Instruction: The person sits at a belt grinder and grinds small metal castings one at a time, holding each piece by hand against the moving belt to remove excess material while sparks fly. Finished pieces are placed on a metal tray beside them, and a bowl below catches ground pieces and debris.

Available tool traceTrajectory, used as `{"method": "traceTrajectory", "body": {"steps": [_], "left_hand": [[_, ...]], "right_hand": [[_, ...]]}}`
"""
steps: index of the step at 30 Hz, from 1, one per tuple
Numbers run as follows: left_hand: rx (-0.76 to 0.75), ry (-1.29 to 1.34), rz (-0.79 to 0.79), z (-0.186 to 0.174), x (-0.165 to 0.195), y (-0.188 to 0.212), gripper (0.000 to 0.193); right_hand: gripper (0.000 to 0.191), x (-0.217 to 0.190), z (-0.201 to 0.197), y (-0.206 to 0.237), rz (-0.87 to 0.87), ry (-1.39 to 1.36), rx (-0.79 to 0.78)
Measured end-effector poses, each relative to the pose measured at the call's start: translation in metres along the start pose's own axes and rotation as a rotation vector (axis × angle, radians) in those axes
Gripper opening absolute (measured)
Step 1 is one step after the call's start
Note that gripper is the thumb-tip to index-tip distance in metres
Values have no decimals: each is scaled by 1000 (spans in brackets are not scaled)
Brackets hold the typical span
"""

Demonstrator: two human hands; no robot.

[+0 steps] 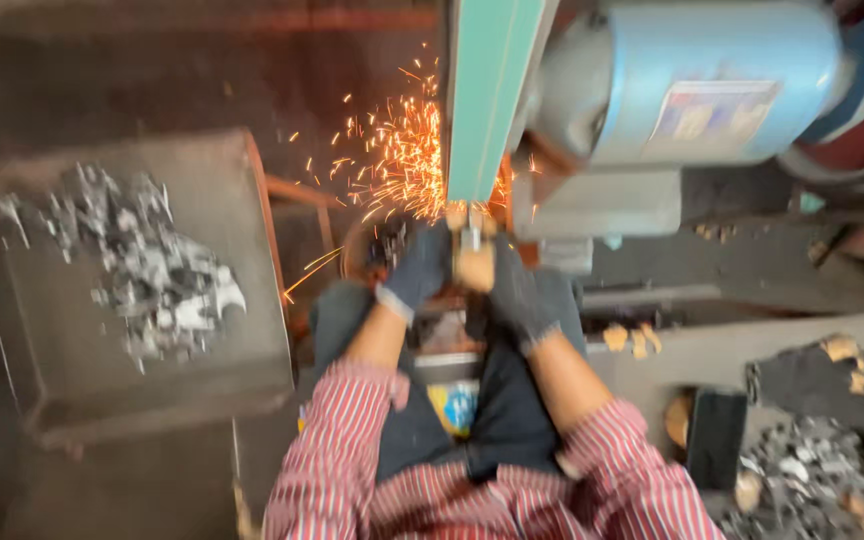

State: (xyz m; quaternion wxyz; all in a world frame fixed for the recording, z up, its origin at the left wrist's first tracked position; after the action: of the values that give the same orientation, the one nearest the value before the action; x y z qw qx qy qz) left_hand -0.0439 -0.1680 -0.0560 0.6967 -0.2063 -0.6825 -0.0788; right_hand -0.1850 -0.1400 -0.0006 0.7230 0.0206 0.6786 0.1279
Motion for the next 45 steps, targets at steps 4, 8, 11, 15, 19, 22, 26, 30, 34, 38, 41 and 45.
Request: {"method": "traceTrajectory", "body": {"steps": [4,8,11,15,19,22,26,30,34,38,41,45], "left_hand": [[-86,-390,-4,-4,54,32,71],[79,-686,-83,17,85,57,72],[267,-462,13,35,95,66,87],[97,-326,150,37,110,73,76],[22,-586,26,19,111,58,69],[-129,136,-424,11,81,30,40],[40,935,-585,13,15,-1,21],[126,109,-42,6,-38,-8,18],[59,348,-275,8,-56,3,17],[34,407,-285,11,-52,5,23],[55,135,-222,9,-42,0,20],[-10,385,-273,8,-14,-1,33]], "right_hand": [[71,-64,-17,57,-413,660,19],[52,-72,-1,84,-74,887,150],[44,-54,9,83,42,240,-7],[51,-38,-10,91,127,269,49],[59,-33,-35,89,69,426,-90],[66,-12,-31,57,57,416,-142],[48,37,-5,7,-63,-145,-68],[31,65,-11,-25,-512,255,-12],[22,79,-22,-32,-703,474,53],[18,90,-20,-33,-14,-615,-81],[21,84,-12,-23,184,-438,34],[35,52,-12,-8,28,-289,-30]]}}
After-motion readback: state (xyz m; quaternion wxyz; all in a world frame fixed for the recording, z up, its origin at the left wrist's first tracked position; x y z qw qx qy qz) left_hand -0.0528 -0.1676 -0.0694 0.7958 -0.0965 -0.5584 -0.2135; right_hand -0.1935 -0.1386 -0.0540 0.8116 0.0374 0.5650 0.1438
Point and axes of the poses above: each hand's wrist, its own y-axis away from the middle knuckle, its own z-axis out of the palm, x = y × z, the point moved 1 cm from there along -y, towards the middle knuckle, and after that the axes turned 2 degrees about -z, right-handed, at the moved point
